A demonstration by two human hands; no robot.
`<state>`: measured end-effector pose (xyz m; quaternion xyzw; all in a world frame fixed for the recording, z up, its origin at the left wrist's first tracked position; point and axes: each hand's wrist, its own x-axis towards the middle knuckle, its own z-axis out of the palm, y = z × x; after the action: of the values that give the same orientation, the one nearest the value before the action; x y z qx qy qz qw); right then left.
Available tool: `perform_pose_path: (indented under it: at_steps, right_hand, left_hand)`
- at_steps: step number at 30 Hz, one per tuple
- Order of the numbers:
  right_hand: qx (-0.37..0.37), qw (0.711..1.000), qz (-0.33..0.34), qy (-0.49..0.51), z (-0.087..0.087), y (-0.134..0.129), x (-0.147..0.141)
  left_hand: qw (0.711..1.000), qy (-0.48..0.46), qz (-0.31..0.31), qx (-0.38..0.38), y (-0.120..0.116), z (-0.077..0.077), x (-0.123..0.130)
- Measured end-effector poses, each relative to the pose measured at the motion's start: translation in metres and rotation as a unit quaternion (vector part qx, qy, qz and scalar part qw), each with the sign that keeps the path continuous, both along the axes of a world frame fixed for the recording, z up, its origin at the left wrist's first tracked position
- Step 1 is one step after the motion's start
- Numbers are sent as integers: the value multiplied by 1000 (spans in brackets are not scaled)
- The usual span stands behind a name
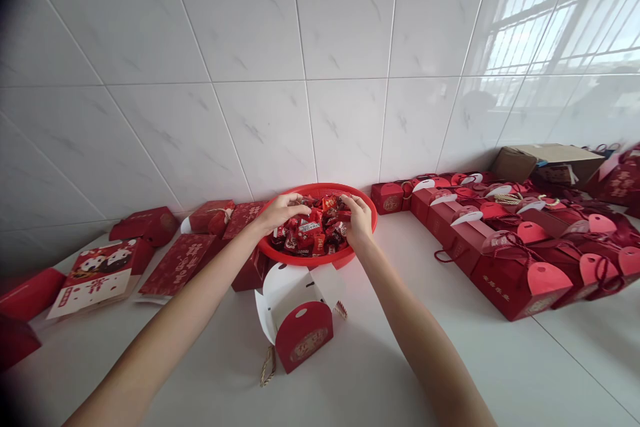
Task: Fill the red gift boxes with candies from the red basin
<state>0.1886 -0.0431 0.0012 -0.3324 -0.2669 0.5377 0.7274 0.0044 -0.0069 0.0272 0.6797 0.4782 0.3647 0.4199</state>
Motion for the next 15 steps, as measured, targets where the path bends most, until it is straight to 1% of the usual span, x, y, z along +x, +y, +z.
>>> perform_pose_path:
  at_steps: [4,7,9,13,15]
  right_hand:
    - [-5,1000,-2,-6,0,0,0]
    - [-3,1000,-2,-7,-1,1,0]
    - [1,1000,-6,-6,-2,2,0]
    - [-5,1000,-31,3,-3,2,1]
    - [-15,999,-42,13,-2,1,1]
  left_hand:
    - [998,59,-6,5,-3,5,-5]
    - [993,114,-44,-7,-5,8,-6]
    - [984,160,-76,-20,-7,8,-5]
    - [957,236,-154,-68,-10,-1,3]
    - [954,238,-168,-66,-10,-8,10]
